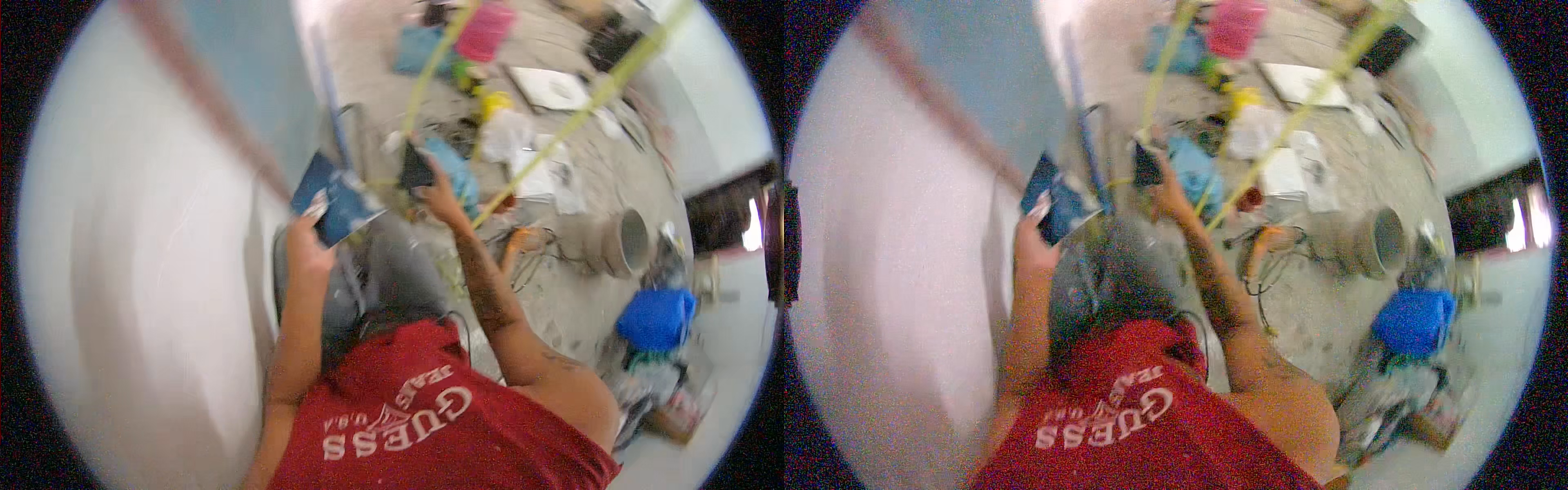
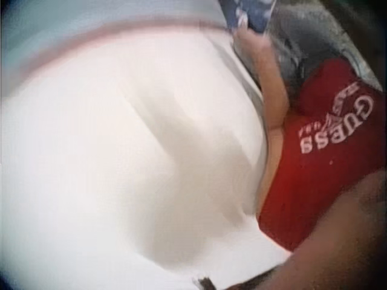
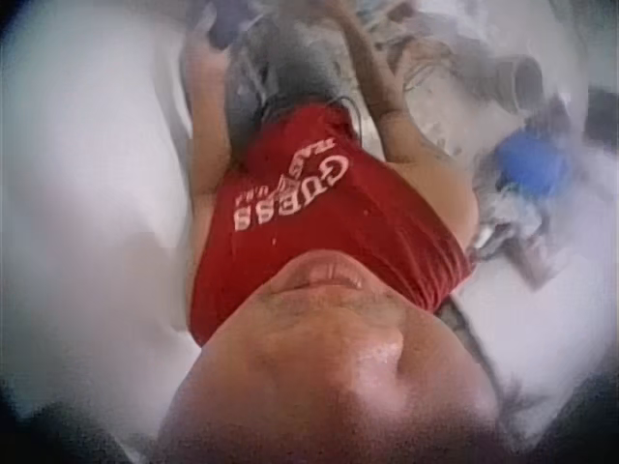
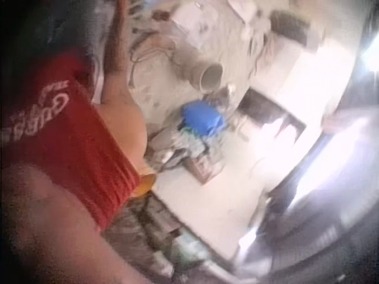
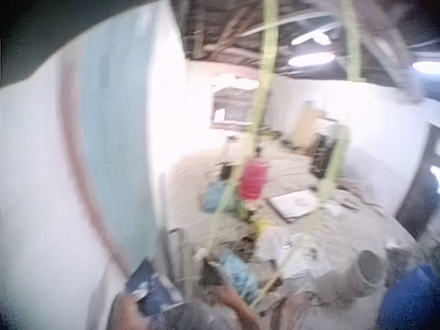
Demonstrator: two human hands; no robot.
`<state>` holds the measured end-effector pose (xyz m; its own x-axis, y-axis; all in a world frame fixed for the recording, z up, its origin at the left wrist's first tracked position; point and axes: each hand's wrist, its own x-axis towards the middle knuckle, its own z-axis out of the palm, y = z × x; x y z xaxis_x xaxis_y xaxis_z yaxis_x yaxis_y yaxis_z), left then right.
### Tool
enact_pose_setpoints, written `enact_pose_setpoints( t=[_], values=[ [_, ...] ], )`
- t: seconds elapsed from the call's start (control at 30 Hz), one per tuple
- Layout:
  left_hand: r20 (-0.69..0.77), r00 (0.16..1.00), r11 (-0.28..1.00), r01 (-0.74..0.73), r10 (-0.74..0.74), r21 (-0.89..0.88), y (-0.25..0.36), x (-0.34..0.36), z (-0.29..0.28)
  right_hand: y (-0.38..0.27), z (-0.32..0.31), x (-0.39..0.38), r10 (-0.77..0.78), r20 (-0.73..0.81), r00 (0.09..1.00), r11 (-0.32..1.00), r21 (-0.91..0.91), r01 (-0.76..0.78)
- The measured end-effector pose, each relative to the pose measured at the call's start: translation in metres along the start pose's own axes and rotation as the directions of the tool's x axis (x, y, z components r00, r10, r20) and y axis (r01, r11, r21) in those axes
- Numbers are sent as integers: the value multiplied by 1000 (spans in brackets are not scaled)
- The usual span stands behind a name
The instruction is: The person applies putty along a wall corner using putty knives, repeatedly transferring the putty between the knives before spreading it onto the wall.
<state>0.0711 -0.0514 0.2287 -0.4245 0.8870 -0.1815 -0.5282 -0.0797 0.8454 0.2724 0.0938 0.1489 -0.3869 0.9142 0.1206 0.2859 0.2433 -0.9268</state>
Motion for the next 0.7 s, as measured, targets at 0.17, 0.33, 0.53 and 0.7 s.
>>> enact_pose_setpoints(
  t=[0.17,0.33,0.53,0.7],
  values=[
    [101,992,997,72,-69,-31,57,63,69,-81,-55,52,-298,-178,938,911,241,335],
    [290,950,904,-221,115,366,133,107,107,-66,-52,117,-393,12,919,917,-62,393],
    [-143,983,836,171,-112,521,119,41,81,84,45,81,-173,581,795,780,-412,471],
    [16,999,569,-33,34,822,104,-82,49,72,-35,-24,400,560,725,830,-558,-27]
  ],
)
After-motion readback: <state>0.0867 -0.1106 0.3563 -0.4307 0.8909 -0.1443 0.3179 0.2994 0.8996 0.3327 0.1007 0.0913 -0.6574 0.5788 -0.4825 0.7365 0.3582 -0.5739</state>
